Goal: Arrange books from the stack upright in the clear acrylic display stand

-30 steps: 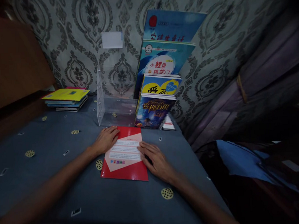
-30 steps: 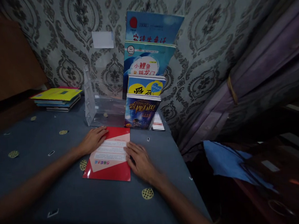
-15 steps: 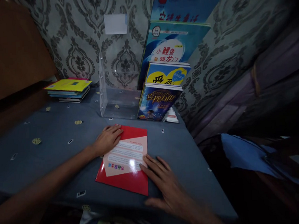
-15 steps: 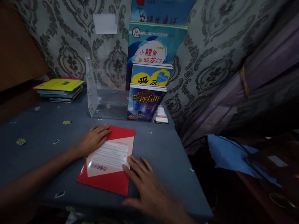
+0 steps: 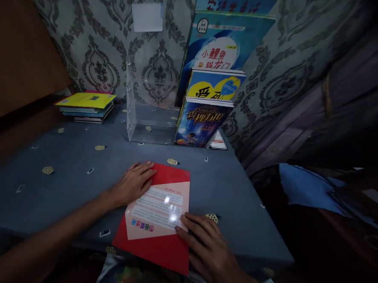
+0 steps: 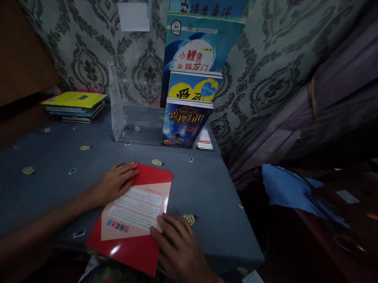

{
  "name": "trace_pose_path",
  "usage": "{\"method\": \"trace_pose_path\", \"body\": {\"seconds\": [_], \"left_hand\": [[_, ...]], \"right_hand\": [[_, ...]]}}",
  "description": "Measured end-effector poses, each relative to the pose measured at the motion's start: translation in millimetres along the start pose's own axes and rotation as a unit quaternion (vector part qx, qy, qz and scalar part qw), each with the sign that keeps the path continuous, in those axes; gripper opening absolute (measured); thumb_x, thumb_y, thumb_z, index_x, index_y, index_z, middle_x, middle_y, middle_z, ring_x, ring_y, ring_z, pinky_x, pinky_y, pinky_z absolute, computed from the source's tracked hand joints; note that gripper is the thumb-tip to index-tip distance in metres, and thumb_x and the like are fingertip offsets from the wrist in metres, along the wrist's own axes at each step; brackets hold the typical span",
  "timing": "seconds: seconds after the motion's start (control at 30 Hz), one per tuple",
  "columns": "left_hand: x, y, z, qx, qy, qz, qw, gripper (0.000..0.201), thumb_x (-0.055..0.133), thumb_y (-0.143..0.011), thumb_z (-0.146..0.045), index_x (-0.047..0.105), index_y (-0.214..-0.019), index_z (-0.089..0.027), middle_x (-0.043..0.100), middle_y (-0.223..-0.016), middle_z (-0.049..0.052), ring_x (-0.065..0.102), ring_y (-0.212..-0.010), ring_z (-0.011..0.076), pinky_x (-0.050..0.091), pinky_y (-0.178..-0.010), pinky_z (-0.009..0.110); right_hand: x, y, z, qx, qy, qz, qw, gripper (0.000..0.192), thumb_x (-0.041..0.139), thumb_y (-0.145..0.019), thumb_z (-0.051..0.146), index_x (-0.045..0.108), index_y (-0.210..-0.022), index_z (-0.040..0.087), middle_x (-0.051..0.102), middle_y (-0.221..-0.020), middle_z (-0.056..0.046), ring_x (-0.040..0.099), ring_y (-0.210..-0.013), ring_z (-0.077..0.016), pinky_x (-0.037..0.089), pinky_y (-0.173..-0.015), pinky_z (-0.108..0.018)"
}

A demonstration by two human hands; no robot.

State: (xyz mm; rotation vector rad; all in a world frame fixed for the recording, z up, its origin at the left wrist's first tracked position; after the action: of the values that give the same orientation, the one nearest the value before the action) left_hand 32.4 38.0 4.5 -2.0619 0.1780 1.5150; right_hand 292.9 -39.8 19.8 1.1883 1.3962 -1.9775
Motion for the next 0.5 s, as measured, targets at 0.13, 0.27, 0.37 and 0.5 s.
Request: {"method": "trace_pose_path", "body": {"seconds": [0.13, 0.27, 0.37, 0.5], "left_hand": [[-5.8, 0, 3, 0.011, 0.028, 0.006, 1.000, 0.038, 0.046, -0.099, -0.027, 0.061, -0.134, -0.020, 0.059, -0.145, 0.012, 0.053, -0.137, 0.0251, 0.043, -0.113, 0.048], [-12.8, -5, 15, 0.006, 0.124, 0.029, 0.992, 0.039, 0.040, -0.102, -0.027, 0.061, -0.134, -0.022, 0.062, -0.143, 0.009, 0.055, -0.135, 0.0221, 0.045, -0.112, 0.044], [-15.2, -7, 30, -0.029, 0.236, 0.034, 0.971, 0.041, 0.037, -0.103, -0.028, 0.060, -0.137, -0.025, 0.064, -0.140, 0.006, 0.058, -0.132, 0.0198, 0.047, -0.111, 0.041], [-19.8, -8, 38, -0.045, 0.326, 0.033, 0.944, 0.041, 0.056, -0.095, -0.041, 0.065, -0.131, -0.026, 0.064, -0.140, 0.009, 0.054, -0.137, 0.0264, 0.041, -0.115, 0.045]], "right_hand": [[-5, -12, -1, -0.033, -0.065, -0.046, 0.996, 0.025, 0.053, -0.099, 0.016, 0.069, -0.117, 0.013, 0.078, -0.106, -0.013, 0.071, -0.111, -0.0231, 0.063, -0.090, -0.035], [-14, -29, -8, -0.055, -0.094, -0.074, 0.991, 0.026, 0.056, -0.099, 0.018, 0.067, -0.123, 0.015, 0.079, -0.105, -0.011, 0.073, -0.110, -0.0206, 0.063, -0.091, -0.031], [-32, -44, -18, -0.053, -0.134, -0.073, 0.987, 0.033, 0.055, -0.100, 0.021, 0.064, -0.132, 0.016, 0.079, -0.108, -0.012, 0.075, -0.105, -0.0205, 0.064, -0.089, -0.031], [-53, -59, -37, 0.045, -0.176, -0.108, 0.977, 0.037, 0.052, -0.100, 0.019, 0.065, -0.134, 0.027, 0.079, -0.112, -0.007, 0.077, -0.100, -0.0227, 0.066, -0.084, -0.035]]}}
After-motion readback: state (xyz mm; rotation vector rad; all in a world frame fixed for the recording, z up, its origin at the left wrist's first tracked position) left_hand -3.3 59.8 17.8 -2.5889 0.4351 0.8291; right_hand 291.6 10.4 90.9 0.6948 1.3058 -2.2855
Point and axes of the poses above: each hand's wrist, its own y-axis away from the middle knuckle, its own x-axis out of the palm, z = x × y, the point moved 4 cm from there along -y, towards the middle knuckle
